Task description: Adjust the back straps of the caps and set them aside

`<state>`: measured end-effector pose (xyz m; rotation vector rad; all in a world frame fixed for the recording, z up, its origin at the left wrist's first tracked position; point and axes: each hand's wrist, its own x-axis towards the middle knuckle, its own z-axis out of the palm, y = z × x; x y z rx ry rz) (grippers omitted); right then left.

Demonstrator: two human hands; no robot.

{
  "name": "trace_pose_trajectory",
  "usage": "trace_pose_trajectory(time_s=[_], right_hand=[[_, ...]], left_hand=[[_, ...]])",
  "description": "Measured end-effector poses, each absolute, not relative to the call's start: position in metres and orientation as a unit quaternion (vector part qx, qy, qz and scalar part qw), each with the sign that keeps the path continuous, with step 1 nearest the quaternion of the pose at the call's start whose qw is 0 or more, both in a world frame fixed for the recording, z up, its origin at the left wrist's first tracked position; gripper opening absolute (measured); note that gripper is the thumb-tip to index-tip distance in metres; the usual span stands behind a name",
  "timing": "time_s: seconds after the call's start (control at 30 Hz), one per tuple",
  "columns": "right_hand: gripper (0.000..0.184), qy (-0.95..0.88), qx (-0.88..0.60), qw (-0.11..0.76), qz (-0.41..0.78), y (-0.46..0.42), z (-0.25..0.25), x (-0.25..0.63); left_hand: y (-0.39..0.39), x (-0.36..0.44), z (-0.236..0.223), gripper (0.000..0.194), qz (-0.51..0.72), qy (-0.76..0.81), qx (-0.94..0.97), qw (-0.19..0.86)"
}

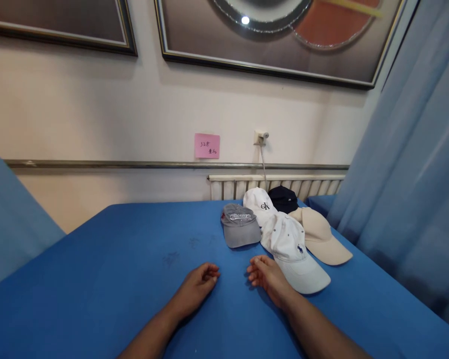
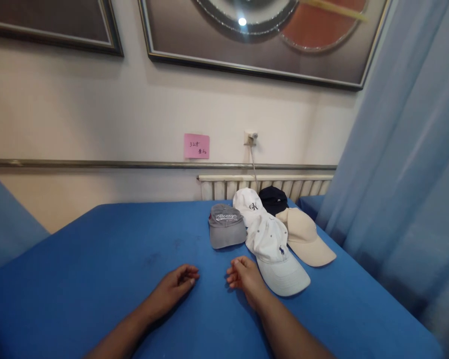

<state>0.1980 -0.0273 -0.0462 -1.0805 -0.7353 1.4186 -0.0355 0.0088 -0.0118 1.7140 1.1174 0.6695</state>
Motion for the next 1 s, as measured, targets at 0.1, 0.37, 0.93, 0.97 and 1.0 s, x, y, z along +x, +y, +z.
trace_pose_trajectory(time_s=[0.1,0.37,0.93,0.97,1.0], right_hand=[[0.050,-0.403,-0.484,0.522,0.575,-0.025,-0.050,0.194],[0.047,-0.514,-0.483,0.451,0.546,-0.026,-0.054,0.195],[0.055,-0.438,-0.472,0.522,0.559,-0.022,-0.047,0.199],[0.063,-0.437,-0.467,0.544,0.543,-0.023,-0.041,0.201],[0.070,-0.435,-0.462,0.566,0.526,-0.025,-0.034,0.204]], left_hand=[[0.006,-0.035,-0.011,0.036,0.258,0.453,0.716,0.464],[0.002,-0.034,-0.008,0.029,0.214,0.461,0.751,0.422],[0.008,-0.033,-0.007,0.047,0.209,0.467,0.747,0.425],[0.008,-0.033,-0.002,0.054,0.215,0.471,0.743,0.423],[0.008,-0.033,0.006,0.060,0.221,0.477,0.741,0.418]])
